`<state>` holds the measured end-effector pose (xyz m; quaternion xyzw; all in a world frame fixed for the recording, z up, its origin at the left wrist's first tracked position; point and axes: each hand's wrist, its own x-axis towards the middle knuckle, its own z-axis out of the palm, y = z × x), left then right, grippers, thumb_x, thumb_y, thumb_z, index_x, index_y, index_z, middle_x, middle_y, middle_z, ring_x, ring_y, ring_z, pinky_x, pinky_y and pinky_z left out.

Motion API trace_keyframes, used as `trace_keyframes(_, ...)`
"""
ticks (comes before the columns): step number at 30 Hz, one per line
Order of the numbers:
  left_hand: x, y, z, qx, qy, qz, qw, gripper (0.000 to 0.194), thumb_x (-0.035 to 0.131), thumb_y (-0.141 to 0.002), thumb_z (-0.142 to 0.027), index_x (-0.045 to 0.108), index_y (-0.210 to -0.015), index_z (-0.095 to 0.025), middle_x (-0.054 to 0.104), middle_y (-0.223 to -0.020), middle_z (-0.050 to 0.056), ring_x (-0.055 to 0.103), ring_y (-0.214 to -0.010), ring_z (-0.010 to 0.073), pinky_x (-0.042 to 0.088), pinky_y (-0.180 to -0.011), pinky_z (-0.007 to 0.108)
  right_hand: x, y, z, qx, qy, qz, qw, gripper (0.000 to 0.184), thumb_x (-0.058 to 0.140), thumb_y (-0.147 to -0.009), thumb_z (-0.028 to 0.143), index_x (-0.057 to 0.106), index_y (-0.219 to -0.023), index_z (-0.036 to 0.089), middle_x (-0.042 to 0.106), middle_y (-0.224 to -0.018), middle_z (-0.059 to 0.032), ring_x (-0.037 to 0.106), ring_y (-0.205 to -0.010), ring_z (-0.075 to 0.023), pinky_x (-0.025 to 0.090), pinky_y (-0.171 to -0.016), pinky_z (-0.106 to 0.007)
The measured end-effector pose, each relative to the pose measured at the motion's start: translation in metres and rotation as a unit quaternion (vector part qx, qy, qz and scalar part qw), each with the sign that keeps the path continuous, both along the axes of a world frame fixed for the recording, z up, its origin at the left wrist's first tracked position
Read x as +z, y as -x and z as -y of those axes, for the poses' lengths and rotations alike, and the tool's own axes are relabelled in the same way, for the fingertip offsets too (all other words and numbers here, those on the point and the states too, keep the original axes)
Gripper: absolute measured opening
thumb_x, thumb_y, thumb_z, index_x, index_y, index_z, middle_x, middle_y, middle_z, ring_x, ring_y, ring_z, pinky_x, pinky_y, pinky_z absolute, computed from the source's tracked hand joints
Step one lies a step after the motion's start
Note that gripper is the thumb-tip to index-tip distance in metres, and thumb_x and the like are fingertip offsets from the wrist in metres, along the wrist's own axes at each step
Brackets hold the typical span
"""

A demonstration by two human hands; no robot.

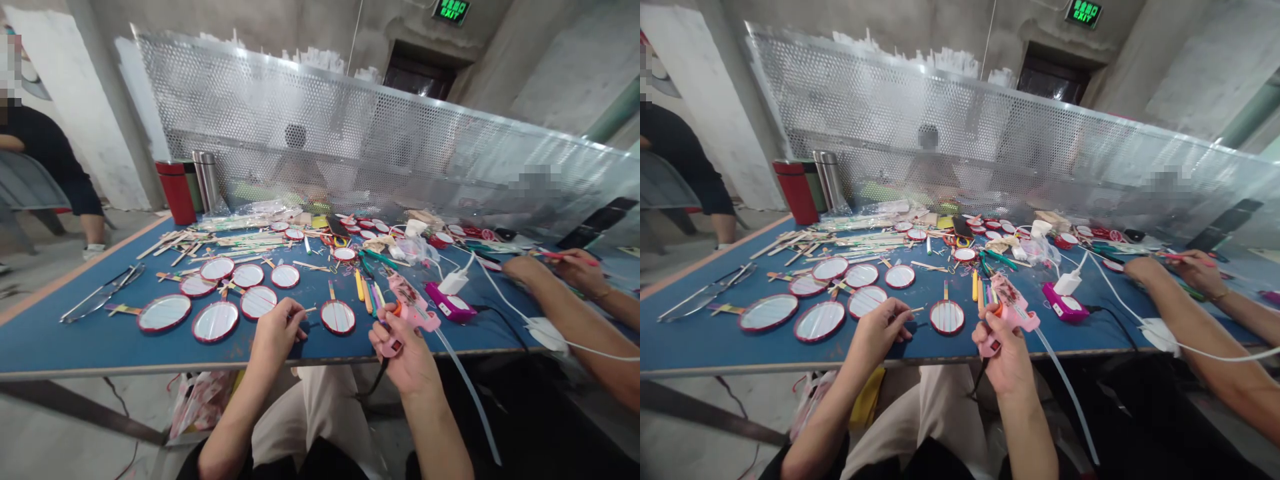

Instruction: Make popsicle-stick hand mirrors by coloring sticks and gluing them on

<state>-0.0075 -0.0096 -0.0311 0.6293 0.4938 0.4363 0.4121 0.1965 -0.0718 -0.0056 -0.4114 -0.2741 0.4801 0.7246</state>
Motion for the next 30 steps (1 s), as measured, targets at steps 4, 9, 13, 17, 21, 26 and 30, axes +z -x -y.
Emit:
trace_keyframes(4, 0.002, 0.000, 0.000, 0.006, 0.011, 0.003, 1.000, 0.016, 0.052, -0.081, -0.037, 0.057, -0.078, -0.022, 0.071, -0.062, 0.000, 0.070, -0.051, 0.0176, 0.051, -0.050, 0.025, -0.001, 0.004, 0.001, 0.018, 0.006, 0.075, 0.997, 0.034, 0.081, -0.067, 0.044, 0.064, -0.081, 0.019, 0.062, -0.076, 0.0017, 0.051, -0.046, -0.0060, 0.035, -0.042, -0.020)
trace_keyframes(9, 0.003, -0.001, 0.000, 0.014, 0.024, 0.002, 1.000, 0.017, 0.053, -0.081, -0.038, 0.058, -0.078, -0.022, 0.074, -0.071, 0.002, 0.072, -0.054, 0.0184, 0.052, -0.048, 0.025, -0.006, 0.013, 0.007, 0.071, 0.019, 0.189, 0.979, 0.041, 0.074, -0.075, 0.054, 0.066, -0.080, 0.014, 0.066, -0.071, -0.0032, 0.055, -0.047, -0.0092, 0.039, -0.043, -0.021)
trace_keyframes(13, 0.003, -0.002, 0.001, 0.021, 0.029, -0.003, 0.999, 0.016, 0.053, -0.081, -0.037, 0.058, -0.079, -0.022, 0.075, -0.073, 0.002, 0.072, -0.053, 0.0177, 0.052, -0.049, 0.024, -0.013, 0.013, 0.004, 0.081, 0.016, 0.245, 0.966, 0.043, 0.067, -0.080, 0.058, 0.066, -0.083, 0.015, 0.061, -0.056, -0.0003, 0.054, -0.048, -0.0096, 0.043, -0.046, -0.020)
trace_keyframes(17, 0.003, -0.002, 0.001, 0.025, 0.029, -0.009, 0.999, 0.016, 0.052, -0.082, -0.037, 0.058, -0.079, -0.022, 0.074, -0.072, 0.001, 0.072, -0.053, 0.0172, 0.052, -0.049, 0.023, -0.021, 0.009, 0.003, 0.085, 0.011, 0.280, 0.956, 0.047, 0.064, -0.080, 0.063, 0.065, -0.085, 0.016, 0.063, -0.059, -0.0007, 0.055, -0.047, -0.0105, 0.045, -0.045, -0.021)
trace_keyframes(21, 0.003, -0.002, 0.001, 0.029, 0.025, -0.013, 0.999, 0.015, 0.053, -0.082, -0.036, 0.058, -0.079, -0.023, 0.071, -0.067, -0.001, 0.072, -0.054, 0.0179, 0.051, -0.049, 0.023, -0.028, 0.008, 0.006, 0.083, 0.018, 0.321, 0.943, 0.046, 0.065, -0.080, 0.060, 0.067, -0.079, 0.015, 0.060, -0.053, -0.0004, 0.055, -0.046, -0.0111, 0.046, -0.046, -0.022)
trace_keyframes(26, 0.002, -0.001, 0.002, 0.028, 0.018, -0.015, 0.999, 0.016, 0.052, -0.083, -0.037, 0.058, -0.080, -0.023, 0.070, -0.066, -0.002, 0.072, -0.054, 0.0177, 0.051, -0.049, 0.023, -0.034, 0.008, 0.014, 0.073, 0.035, 0.368, 0.926, 0.044, 0.067, -0.080, 0.058, 0.070, -0.088, 0.014, 0.064, -0.061, -0.0031, 0.058, -0.052, -0.0135, 0.049, -0.052, -0.025)
trace_keyframes(30, 0.002, -0.002, 0.002, 0.029, 0.012, -0.016, 0.999, 0.015, 0.053, -0.083, -0.037, 0.058, -0.079, -0.023, 0.068, -0.062, -0.004, 0.071, -0.053, 0.0175, 0.050, -0.049, 0.023, -0.029, 0.013, 0.019, 0.072, 0.050, 0.454, 0.887, 0.049, 0.062, -0.080, 0.063, 0.070, -0.086, 0.015, 0.061, -0.057, -0.0028, 0.059, -0.053, -0.0159, 0.049, -0.051, -0.026)
